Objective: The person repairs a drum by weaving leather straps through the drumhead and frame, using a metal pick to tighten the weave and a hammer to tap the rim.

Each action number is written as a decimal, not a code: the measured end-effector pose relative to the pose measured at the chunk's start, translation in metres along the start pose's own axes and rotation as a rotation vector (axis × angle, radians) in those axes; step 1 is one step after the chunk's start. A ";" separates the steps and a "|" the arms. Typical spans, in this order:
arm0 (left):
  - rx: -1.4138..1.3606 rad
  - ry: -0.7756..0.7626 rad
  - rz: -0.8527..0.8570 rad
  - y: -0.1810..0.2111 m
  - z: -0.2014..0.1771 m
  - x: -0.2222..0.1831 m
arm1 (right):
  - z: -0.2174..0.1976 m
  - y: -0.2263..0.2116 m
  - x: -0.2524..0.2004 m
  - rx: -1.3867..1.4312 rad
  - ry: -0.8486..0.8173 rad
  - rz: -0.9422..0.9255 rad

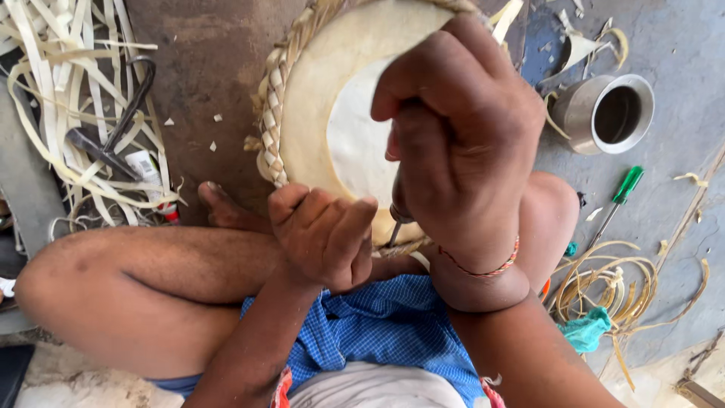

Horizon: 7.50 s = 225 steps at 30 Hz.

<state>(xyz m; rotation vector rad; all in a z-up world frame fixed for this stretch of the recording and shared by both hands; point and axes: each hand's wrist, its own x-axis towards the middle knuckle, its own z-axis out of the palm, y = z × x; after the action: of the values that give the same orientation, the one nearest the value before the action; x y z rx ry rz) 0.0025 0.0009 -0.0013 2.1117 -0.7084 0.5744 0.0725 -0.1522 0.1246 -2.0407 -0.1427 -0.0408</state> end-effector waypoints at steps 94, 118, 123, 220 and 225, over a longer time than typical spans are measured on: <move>-0.432 -0.001 -0.664 0.052 0.018 -0.085 | 0.032 0.082 -0.225 0.063 -0.323 0.050; 0.354 0.003 0.044 0.044 0.000 -0.066 | 0.020 0.021 -0.099 -0.043 0.357 -0.305; 0.252 -0.110 0.077 0.031 0.003 -0.061 | 0.054 0.028 -0.079 -0.056 0.465 -0.370; -0.001 -0.159 0.219 -0.002 -0.006 -0.022 | -0.026 0.038 -0.117 0.535 0.547 -0.414; -0.007 -0.143 0.224 -0.005 -0.005 -0.022 | -0.006 0.044 -0.113 0.468 0.640 -0.407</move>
<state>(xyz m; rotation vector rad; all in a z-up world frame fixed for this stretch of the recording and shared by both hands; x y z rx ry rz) -0.0112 0.0139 -0.0150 2.0962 -1.0353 0.5421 -0.0343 -0.1873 0.0781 -1.4230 -0.1435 -0.8263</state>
